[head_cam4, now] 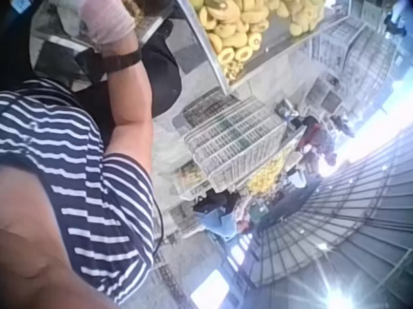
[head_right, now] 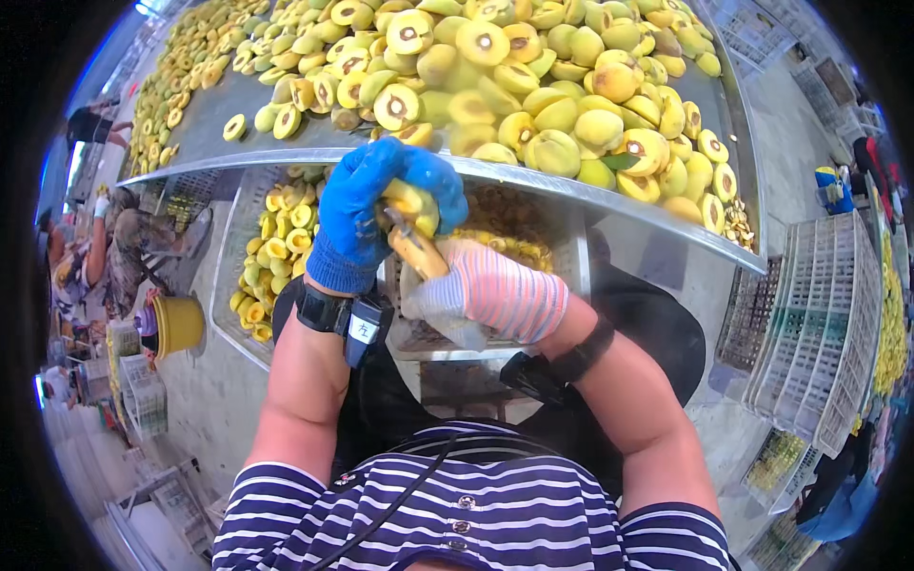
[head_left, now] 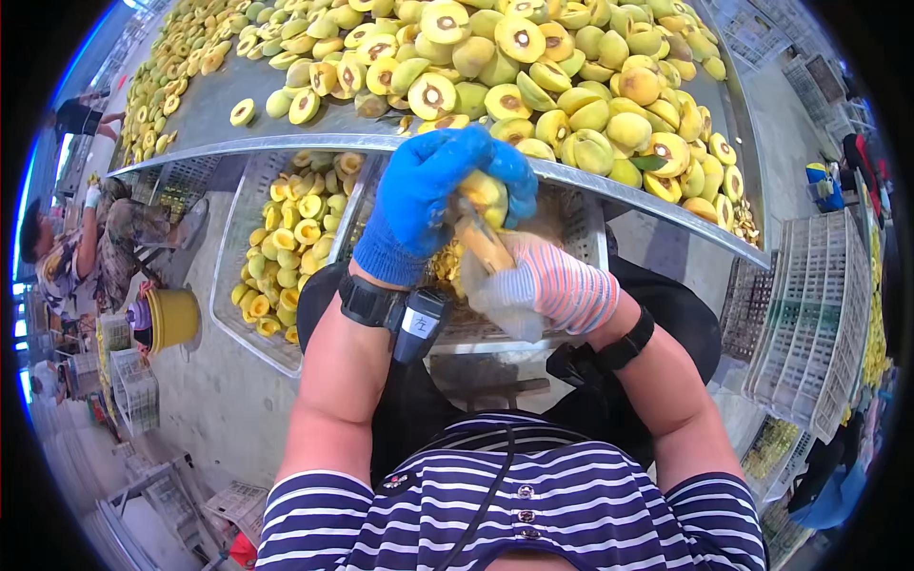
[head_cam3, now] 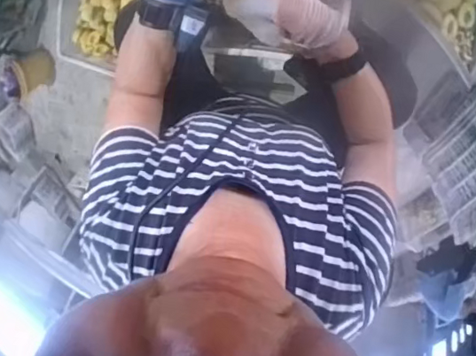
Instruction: The person pits halved yellow fruit using a handheld metal tool, scooping out the center and placing the pitted fruit into a basket before moving new fruit from a large table into the work area.
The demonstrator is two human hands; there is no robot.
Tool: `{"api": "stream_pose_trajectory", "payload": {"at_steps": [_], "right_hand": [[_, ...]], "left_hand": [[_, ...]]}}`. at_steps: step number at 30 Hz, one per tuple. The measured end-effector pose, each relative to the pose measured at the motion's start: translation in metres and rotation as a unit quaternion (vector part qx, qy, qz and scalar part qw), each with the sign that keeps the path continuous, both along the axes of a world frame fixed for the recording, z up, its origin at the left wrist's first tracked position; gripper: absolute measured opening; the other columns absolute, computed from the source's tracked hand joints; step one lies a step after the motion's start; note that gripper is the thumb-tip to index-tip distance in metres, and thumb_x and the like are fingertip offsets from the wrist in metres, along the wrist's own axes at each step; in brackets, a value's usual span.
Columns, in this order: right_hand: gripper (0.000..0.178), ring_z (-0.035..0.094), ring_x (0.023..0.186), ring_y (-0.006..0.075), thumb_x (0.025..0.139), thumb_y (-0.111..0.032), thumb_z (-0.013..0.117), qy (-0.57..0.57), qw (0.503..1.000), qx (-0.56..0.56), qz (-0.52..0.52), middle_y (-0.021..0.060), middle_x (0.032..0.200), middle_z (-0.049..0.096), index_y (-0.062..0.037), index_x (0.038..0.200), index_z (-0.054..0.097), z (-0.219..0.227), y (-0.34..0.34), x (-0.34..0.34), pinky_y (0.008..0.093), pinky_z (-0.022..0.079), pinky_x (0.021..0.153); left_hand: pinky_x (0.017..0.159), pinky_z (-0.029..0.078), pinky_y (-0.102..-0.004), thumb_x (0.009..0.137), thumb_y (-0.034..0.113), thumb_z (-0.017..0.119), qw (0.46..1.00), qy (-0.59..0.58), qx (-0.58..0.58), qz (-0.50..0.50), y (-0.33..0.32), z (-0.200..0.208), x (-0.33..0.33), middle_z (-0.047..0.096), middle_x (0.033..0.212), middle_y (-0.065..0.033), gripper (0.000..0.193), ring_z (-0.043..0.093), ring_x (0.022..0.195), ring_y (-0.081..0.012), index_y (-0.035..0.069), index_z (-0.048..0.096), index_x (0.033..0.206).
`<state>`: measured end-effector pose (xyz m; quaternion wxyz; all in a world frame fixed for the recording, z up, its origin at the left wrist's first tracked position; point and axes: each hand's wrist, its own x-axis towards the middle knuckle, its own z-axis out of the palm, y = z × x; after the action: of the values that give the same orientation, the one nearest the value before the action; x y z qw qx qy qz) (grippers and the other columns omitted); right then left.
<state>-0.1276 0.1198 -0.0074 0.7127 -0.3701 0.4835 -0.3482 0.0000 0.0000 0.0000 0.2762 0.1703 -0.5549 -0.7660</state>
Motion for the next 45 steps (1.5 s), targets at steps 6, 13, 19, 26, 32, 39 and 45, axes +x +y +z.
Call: {"api": "stream_pose_trajectory", "payload": {"at_steps": [6, 13, 19, 26, 32, 39, 45], "right_hand": [[0.028, 0.056, 0.065, 0.012, 0.075, -0.027, 0.069, -0.008, 0.996, -0.011, 0.086, 0.0016, 0.073, 0.06, -0.0039, 0.09, 0.065, 0.005, 0.006, -0.016, 0.0282, 0.046, 0.06], [0.03, 0.064, 0.078, 0.0405, 0.079, -0.026, 0.061, 0.5, 0.829, -0.135, 0.212, 0.0236, 0.078, 0.065, 0.0, 0.094, 0.06, -0.016, 0.022, -0.032, 0.0467, 0.05, 0.07], [0.029, 0.064, 0.076, 0.0393, 0.081, -0.025, 0.062, 0.563, 0.803, -0.122, 0.154, 0.0216, 0.075, 0.065, 0.0, 0.094, 0.057, -0.005, 0.027, -0.037, 0.0462, 0.05, 0.068], [0.023, 0.068, 0.078, 0.0334, 0.085, -0.021, 0.057, 0.623, 0.754, -0.04, 0.205, 0.0157, 0.074, 0.067, -0.0048, 0.101, 0.058, -0.041, 0.044, -0.053, 0.0436, 0.052, 0.065], [0.026, 0.069, 0.087, 0.0297, 0.08, -0.016, 0.056, 0.619, 0.692, 0.006, 0.372, 0.0168, 0.089, 0.07, -0.0024, 0.098, 0.068, -0.11, 0.092, -0.064, 0.0387, 0.055, 0.073], [0.024, 0.066, 0.078, 0.0368, 0.082, -0.024, 0.059, 0.588, 0.788, -0.055, 0.174, 0.0185, 0.077, 0.067, -0.004, 0.094, 0.062, -0.033, 0.051, -0.067, 0.0457, 0.051, 0.067], [0.034, 0.063, 0.081, 0.0413, 0.08, -0.03, 0.065, 0.587, 0.794, -0.124, 0.097, 0.0235, 0.078, 0.065, -0.002, 0.097, 0.058, -0.004, 0.033, -0.07, 0.0457, 0.05, 0.07]], "left_hand": [[0.075, 0.055, -0.0364, 0.1, 0.04, 0.041, 0.984, 0.118, 0.118, -0.057, 0.002, -0.012, 0.004, 0.067, 0.092, -0.0177, 0.052, 0.067, 0.081, -0.0272, -0.007, 0.063, 0.102], [0.081, 0.055, -0.0365, 0.099, 0.039, 0.046, 0.964, 0.09, 0.099, 0.232, -0.015, -0.001, 0.093, 0.068, 0.101, -0.014, 0.046, 0.067, 0.089, -0.0253, -0.003, 0.062, 0.112], [0.078, 0.049, -0.0268, 0.093, 0.031, 0.058, 0.764, -0.331, -0.367, 0.414, -0.041, 0.005, 0.12, 0.068, 0.098, -0.0074, 0.036, 0.062, 0.085, -0.0128, 0.001, 0.065, 0.111], [0.083, 0.049, -0.0345, 0.083, 0.04, 0.067, 0.749, -0.456, -0.372, 0.303, -0.092, -0.017, -0.001, 0.067, 0.102, -0.0187, 0.057, 0.064, 0.097, -0.0257, -0.003, 0.059, 0.118], [0.081, 0.052, -0.0391, 0.07, 0.03, 0.079, 0.787, -0.354, -0.378, 0.335, -0.136, -0.06, -0.022, 0.065, 0.105, -0.0231, 0.067, 0.065, 0.097, -0.0326, -0.007, 0.051, 0.119], [0.067, 0.054, -0.0281, 0.075, 0.021, 0.078, 0.899, -0.306, -0.157, 0.271, -0.114, -0.037, -0.012, 0.063, 0.11, -0.0148, 0.075, 0.065, 0.086, -0.0176, -0.005, 0.041, 0.135], [0.081, 0.056, -0.0319, 0.09, 0.015, 0.06, 0.98, -0.034, 0.05, 0.19, -0.049, -0.003, -0.003, 0.061, 0.118, -0.0065, 0.048, 0.064, 0.1, -0.0183, 0.004, 0.046, 0.135]]}}
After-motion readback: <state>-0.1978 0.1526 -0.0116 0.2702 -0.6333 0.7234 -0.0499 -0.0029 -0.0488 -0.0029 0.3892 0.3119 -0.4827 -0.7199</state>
